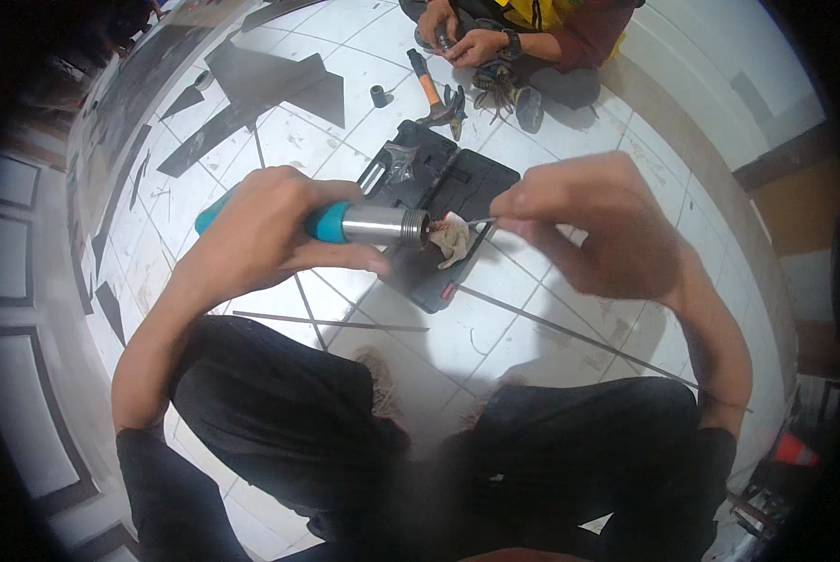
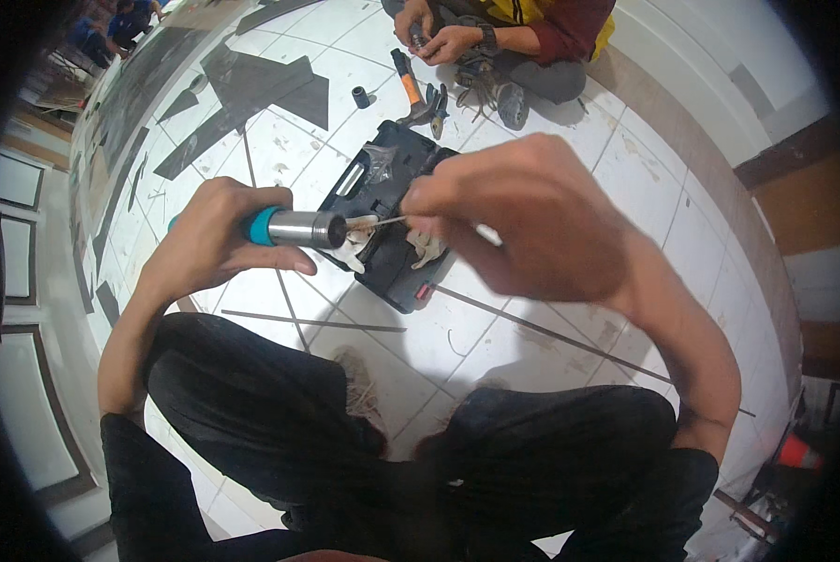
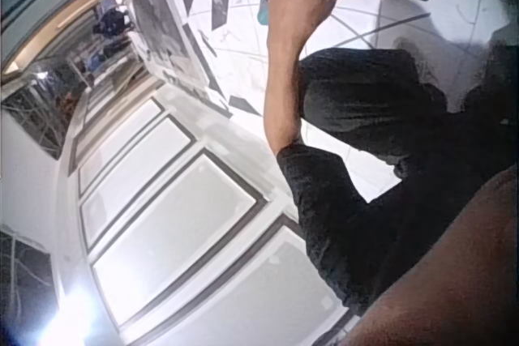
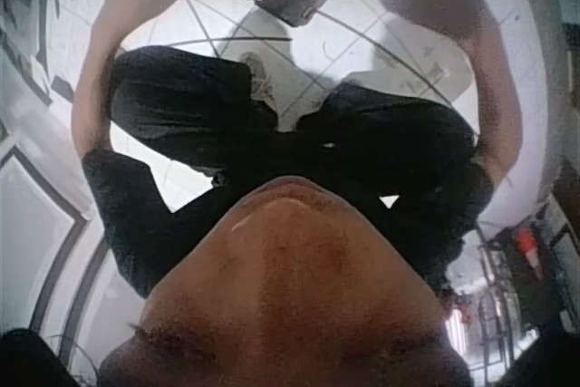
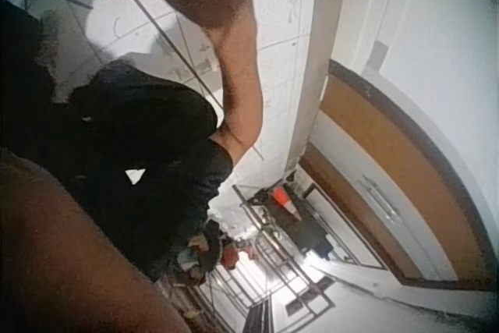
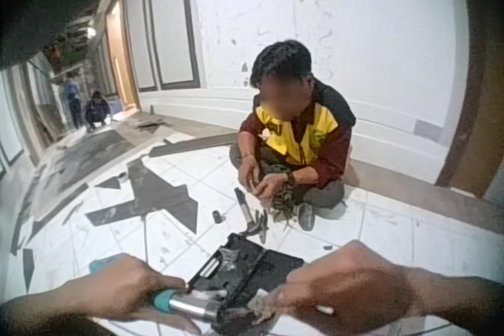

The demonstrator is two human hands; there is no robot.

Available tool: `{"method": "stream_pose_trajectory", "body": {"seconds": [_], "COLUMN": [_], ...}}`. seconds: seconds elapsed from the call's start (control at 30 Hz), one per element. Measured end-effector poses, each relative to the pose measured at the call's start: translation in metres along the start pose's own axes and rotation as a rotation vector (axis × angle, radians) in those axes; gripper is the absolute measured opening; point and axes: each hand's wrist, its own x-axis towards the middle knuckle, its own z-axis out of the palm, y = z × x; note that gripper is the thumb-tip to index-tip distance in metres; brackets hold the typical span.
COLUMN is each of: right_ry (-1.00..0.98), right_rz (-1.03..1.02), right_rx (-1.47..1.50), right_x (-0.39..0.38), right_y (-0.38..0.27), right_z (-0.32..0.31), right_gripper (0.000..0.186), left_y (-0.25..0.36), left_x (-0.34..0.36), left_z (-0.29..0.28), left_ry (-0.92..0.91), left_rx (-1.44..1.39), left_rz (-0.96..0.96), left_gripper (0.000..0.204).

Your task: The person wipes the metal components of a tool with a cloth and inserts a spring into the device by hand while sitting on the floor.

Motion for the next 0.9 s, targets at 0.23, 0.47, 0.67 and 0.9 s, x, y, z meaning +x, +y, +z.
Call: {"method": "stream_pose_trajectory", "body": {"seconds": [0.23,0.47,0.67,0.9], "right_ry": [0.059,0.131,0.129,0.092], "right_rz": [0.003,-0.039,-0.074,-0.118], "right_rx": [0.034,0.035,-0.003,-0.218], "right_x": [0.002,0.010,0.009,0.009], "right_y": [0.012,0.013,0.014,0.006], "right_z": [0.005,0.002,-0.001,-0.006], "right_gripper": [0.022,0.013,0.024,0.019], "left_y": [-0.007,-0.008,-0.006,-0.005], "left_x": [0.000,0.005,0.006,0.005], "left_z": [0.005,0.008,0.007,0.000], "left_ry": [0.065,0.045,-0.097,-0.250], "left_rx": [0.005,0.051,-0.050,-0.186], "left_rz": [0.054,0.075,0.075,-0.056], "left_gripper": [0.053,0.051,0.054,0.057]}}
